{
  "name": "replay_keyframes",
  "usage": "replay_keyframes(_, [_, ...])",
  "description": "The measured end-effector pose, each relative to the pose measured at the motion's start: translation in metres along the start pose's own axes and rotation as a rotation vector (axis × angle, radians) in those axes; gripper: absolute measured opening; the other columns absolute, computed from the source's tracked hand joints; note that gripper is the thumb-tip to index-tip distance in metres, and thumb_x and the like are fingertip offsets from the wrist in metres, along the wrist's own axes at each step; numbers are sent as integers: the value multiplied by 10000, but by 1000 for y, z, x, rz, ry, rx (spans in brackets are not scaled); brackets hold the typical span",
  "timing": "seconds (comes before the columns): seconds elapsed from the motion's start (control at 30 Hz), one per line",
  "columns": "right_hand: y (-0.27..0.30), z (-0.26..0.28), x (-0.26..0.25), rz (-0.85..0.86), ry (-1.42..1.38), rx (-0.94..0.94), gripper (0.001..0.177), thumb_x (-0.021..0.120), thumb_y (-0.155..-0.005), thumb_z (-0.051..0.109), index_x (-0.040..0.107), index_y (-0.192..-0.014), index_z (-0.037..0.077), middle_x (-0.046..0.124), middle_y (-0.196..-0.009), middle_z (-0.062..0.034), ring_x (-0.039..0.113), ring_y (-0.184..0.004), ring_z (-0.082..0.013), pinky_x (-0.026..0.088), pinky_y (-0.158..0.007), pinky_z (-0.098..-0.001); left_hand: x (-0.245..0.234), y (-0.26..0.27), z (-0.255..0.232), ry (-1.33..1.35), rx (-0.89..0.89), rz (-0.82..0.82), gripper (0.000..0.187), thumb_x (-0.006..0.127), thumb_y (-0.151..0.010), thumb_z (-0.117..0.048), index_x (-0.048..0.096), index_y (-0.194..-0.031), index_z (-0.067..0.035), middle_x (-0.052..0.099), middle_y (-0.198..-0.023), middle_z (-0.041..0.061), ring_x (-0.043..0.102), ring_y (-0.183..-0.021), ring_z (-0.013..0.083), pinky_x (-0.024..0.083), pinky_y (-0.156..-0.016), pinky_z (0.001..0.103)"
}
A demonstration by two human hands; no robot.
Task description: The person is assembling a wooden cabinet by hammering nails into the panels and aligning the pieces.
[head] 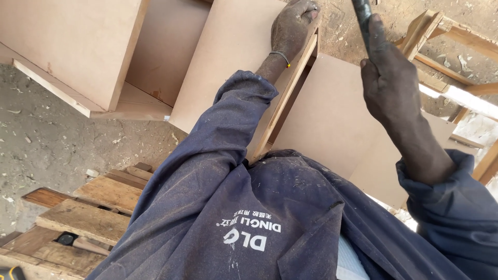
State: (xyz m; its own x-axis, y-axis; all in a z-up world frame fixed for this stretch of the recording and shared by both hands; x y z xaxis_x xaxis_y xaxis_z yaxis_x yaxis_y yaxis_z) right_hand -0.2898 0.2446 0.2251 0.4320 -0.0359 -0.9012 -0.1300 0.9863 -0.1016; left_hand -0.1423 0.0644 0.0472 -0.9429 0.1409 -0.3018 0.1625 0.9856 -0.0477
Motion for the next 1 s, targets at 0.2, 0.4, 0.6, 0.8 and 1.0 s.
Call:
replay_keyframes(0.2, [-21,32,-7,368,-53,560,642,483,-1124,129,251,-1707,262,616,-802,-239,522,-553,-261,572,-572,-465,-14,7,-25,-9,-76,36,139,629,-862,-197,659,-748,-123,598,-820,-50,539,-740,150,423,-666,325])
replay_keyframes(0.4, [17,25,3,9,-424,578,651,474,-1013,137,271,-1619,258,597,-1491,-184,557,-628,-196,559,-554,-357,-3,28,-7,-435,155,27,449,747,-892,-340,604,-1238,-92,620,-1301,146,632,-1107,382,509,-1006,474])
replay_keyframes(0.6, [40,13,18,-47,-666,865,684,499,-1021,108,324,-1666,259,475,-710,-13,457,-495,-145,472,-465,-304,17,64,7,-1106,100,-45,1017,824,-751,-341,282,-1529,26,418,-1534,181,542,-1275,313,563,-931,369])
replay_keyframes(0.8, [57,7,39,-36,-825,955,704,489,-1000,113,318,-1660,285,438,-735,-17,415,-491,-140,438,-446,-288,28,61,10,-1376,151,-54,714,672,-846,-178,407,-1489,-17,487,-1478,148,574,-1187,233,559,-884,301])
replay_keyframes(1.0, [61,-5,51,-16,-863,908,700,469,-1015,90,289,-1667,267,438,-759,-39,423,-492,-154,449,-451,-303,29,63,8,-1379,196,69,831,747,-856,-208,320,-1533,18,436,-1506,163,542,-1263,267,554,-998,316])
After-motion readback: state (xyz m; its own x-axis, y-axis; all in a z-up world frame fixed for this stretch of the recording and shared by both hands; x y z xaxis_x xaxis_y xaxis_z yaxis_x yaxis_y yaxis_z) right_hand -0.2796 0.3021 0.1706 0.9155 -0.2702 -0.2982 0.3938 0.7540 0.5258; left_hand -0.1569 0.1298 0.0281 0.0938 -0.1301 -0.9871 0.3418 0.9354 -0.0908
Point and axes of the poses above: each hand's wrist, its own y-axis away from the middle knuckle, its own x-axis out of the palm, z = x × y, the point moved 3 cm from there along -y, towards the middle knuckle
